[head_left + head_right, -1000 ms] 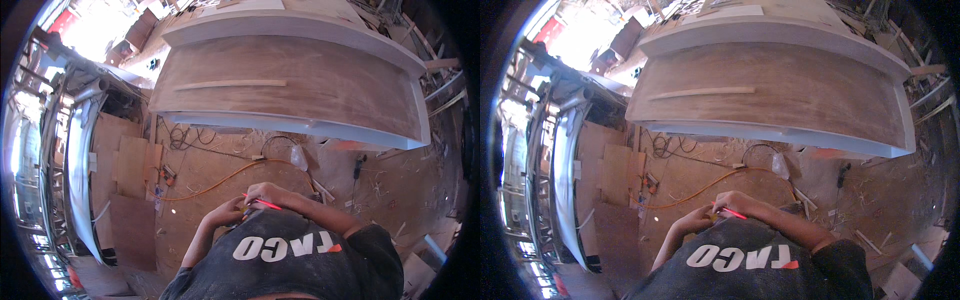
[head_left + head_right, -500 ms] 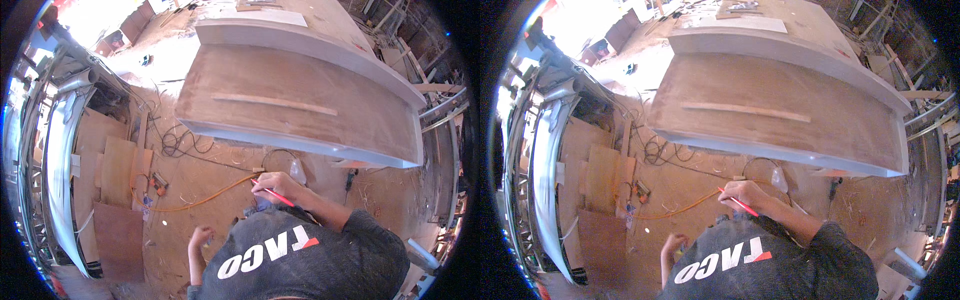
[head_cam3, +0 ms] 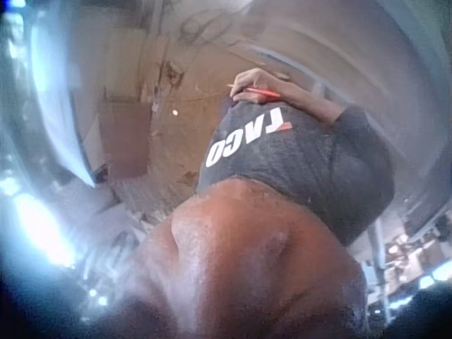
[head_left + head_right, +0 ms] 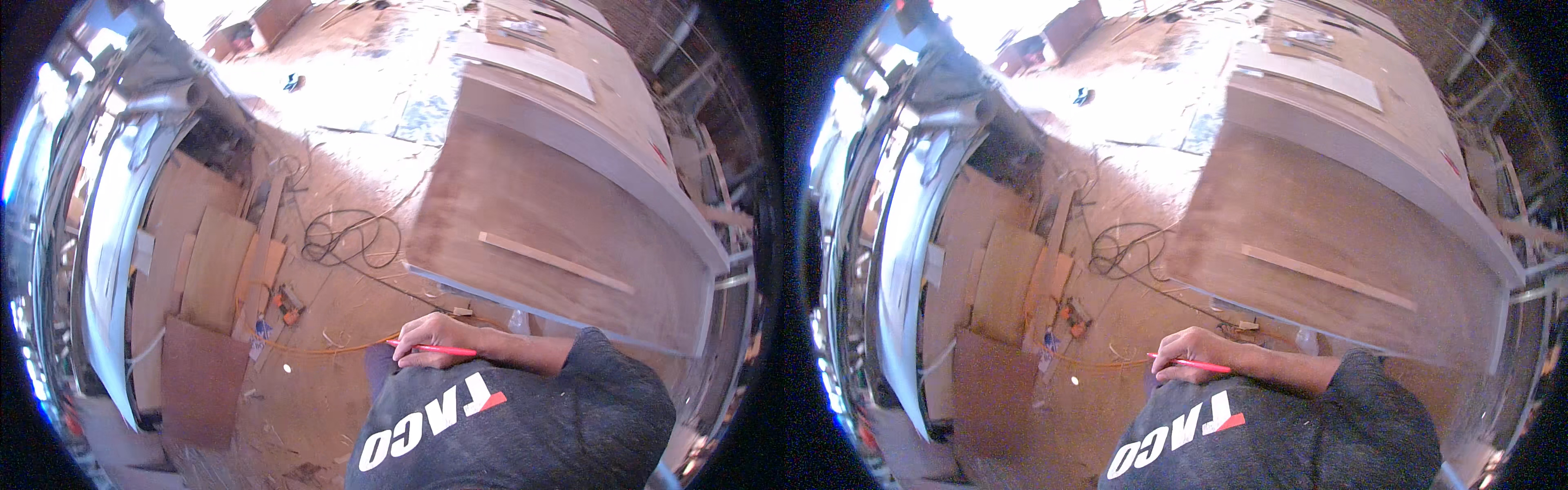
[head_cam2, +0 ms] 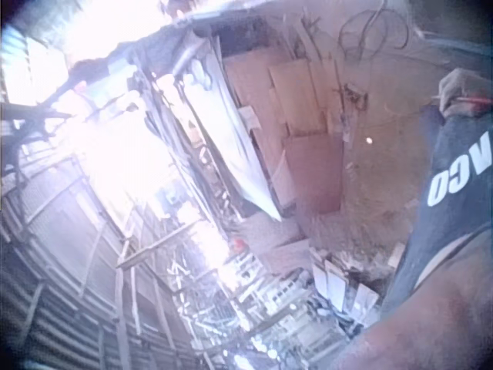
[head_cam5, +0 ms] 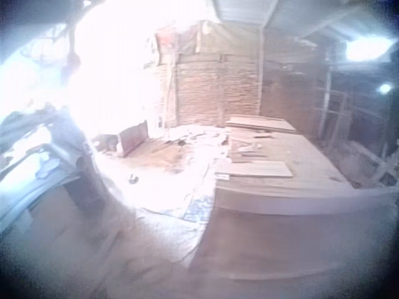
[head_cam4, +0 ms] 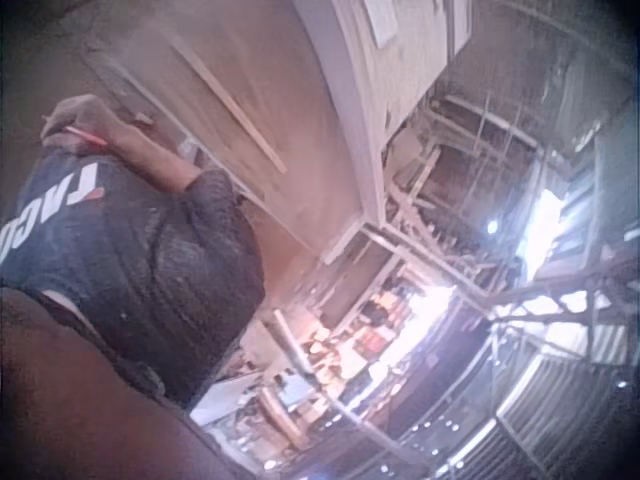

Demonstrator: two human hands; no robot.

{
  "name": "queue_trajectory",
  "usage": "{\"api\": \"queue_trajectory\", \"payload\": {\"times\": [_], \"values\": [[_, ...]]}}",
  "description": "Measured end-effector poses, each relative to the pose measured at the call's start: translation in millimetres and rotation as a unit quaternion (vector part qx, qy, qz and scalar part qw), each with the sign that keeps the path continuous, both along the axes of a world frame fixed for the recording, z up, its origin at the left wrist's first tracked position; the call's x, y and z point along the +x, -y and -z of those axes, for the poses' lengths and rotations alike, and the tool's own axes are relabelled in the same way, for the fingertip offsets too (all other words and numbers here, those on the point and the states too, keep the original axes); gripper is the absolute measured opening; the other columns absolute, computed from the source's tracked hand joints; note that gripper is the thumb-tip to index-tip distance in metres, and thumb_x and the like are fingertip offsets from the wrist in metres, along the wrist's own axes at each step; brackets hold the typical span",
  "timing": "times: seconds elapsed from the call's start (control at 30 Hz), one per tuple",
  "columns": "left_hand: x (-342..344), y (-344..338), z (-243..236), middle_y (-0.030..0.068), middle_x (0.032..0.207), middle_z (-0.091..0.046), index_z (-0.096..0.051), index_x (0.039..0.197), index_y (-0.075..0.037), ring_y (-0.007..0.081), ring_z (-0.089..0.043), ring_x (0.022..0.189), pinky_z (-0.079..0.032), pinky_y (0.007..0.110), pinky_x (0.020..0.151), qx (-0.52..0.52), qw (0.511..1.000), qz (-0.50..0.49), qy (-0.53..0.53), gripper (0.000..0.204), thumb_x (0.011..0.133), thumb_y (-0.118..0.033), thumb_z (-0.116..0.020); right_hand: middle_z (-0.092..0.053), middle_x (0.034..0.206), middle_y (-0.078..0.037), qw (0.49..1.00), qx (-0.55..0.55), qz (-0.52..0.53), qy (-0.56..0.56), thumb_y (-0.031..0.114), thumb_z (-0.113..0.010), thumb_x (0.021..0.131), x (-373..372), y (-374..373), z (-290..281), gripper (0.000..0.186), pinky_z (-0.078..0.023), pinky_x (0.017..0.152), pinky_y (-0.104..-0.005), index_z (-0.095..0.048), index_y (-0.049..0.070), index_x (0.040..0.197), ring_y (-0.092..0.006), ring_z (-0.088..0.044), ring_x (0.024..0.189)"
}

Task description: The person measures and marks wooden components using a tape measure and a pencil, checking the length of a narrow strip and the internal dimensions of a shelf unit.

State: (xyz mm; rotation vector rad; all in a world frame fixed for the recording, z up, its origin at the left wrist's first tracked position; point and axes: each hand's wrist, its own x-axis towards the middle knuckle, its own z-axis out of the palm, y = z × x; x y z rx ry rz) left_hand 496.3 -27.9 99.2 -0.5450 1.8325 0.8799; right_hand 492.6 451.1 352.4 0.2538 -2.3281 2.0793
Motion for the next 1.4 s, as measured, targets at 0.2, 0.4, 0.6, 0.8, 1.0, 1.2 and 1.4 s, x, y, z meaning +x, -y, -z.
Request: {"api": "queue_trajectory", "payload": {"times": [0.2,0.4,0.6,0.8,1.0,1.2,1.4], "values": [[-82,36,-6,0.0076,0.102,-0.070,-0.071,0.112,-0.005,0.0217,-0.066,0.090,-0.054,0.037,0.083,0.017,0.998,-0.064,-0.001,0.024,0.093,-0.020,-0.074,-0.078,0.095,-0.012,1.000,0.020,-0.003,0.018,0.016,-0.083,0.092,-115,31,24,0.013,-0.060,0.082,-0.0387,-0.081,0.006,0.101,-0.0274,-0.076,0.091],[-217,91,-32,0.0057,0.098,-0.067,-0.069,0.110,-0.006,0.0202,-0.064,0.085,-0.053,0.036,0.079,0.038,0.997,-0.071,-0.010,0.021,0.094,-0.019,-0.073,-0.076,0.091,-0.013,0.989,0.087,0.120,0.009,0.020,-0.081,0.092,-234,59,8,0.013,-0.059,0.079,-0.0412,-0.080,0.008,0.096,-0.0317,-0.075,0.087],[-406,99,-90,0.0038,0.093,-0.063,-0.066,0.108,-0.007,0.0186,-0.062,0.080,-0.053,0.035,0.075,0.132,0.979,-0.138,-0.073,0.018,0.094,-0.018,-0.072,-0.075,0.091,-0.011,0.962,0.179,0.203,-0.041,0.019,-0.080,0.092,-330,24,-6,0.011,-0.059,0.076,-0.0422,-0.079,0.009,0.098,-0.0323,-0.075,0.085],[-527,-26,-134,0.0046,0.091,-0.063,-0.065,0.103,-0.006,0.0204,-0.062,0.078,-0.052,0.036,0.076,0.250,0.958,-0.087,-0.108,0.014,0.096,-0.018,-0.071,-0.076,0.090,-0.011,0.934,0.200,0.287,-0.077,0.017,-0.081,0.090,-407,-44,-1,0.010,-0.060,0.078,-0.0413,-0.079,0.010,0.097,-0.0316,-0.075,0.087],[-625,-156,-67,0.0057,0.089,-0.064,-0.065,0.103,-0.004,0.0213,-0.062,0.077,-0.052,0.038,0.075,0.188,0.979,0.044,-0.063,0.017,0.095,-0.017,-0.073,-0.076,0.090,-0.009,0.920,0.207,0.328,-0.056,0.019,-0.081,0.089,-466,-159,27,0.011,-0.060,0.078,-0.0417,-0.079,0.009,0.095,-0.0302,-0.076,0.085],[-724,-294,-49,0.0065,0.087,-0.064,-0.066,0.104,-0.003,0.0217,-0.063,0.074,-0.052,0.038,0.072,0.105,0.985,0.131,-0.035,0.018,0.095,-0.017,-0.074,-0.076,0.089,-0.008,0.906,0.273,0.323,-0.021,0.020,-0.082,0.090,-548,-307,-15,0.010,-0.058,0.072,-0.0417,-0.080,0.012,0.096,-0.0294,-0.075,0.082],[-826,-422,-37,0.0074,0.084,-0.065,-0.066,0.105,-0.002,0.0222,-0.063,0.072,-0.052,0.039,0.069,0.076,0.976,0.199,-0.033,0.020,0.095,-0.016,-0.075,-0.076,0.091,-0.007,0.889,0.308,0.331,-0.075,0.025,-0.081,0.090,-615,-414,-32,0.013,-0.058,0.076,-0.0426,-0.079,0.013,0.097,-0.0312,-0.076,0.089]]}}
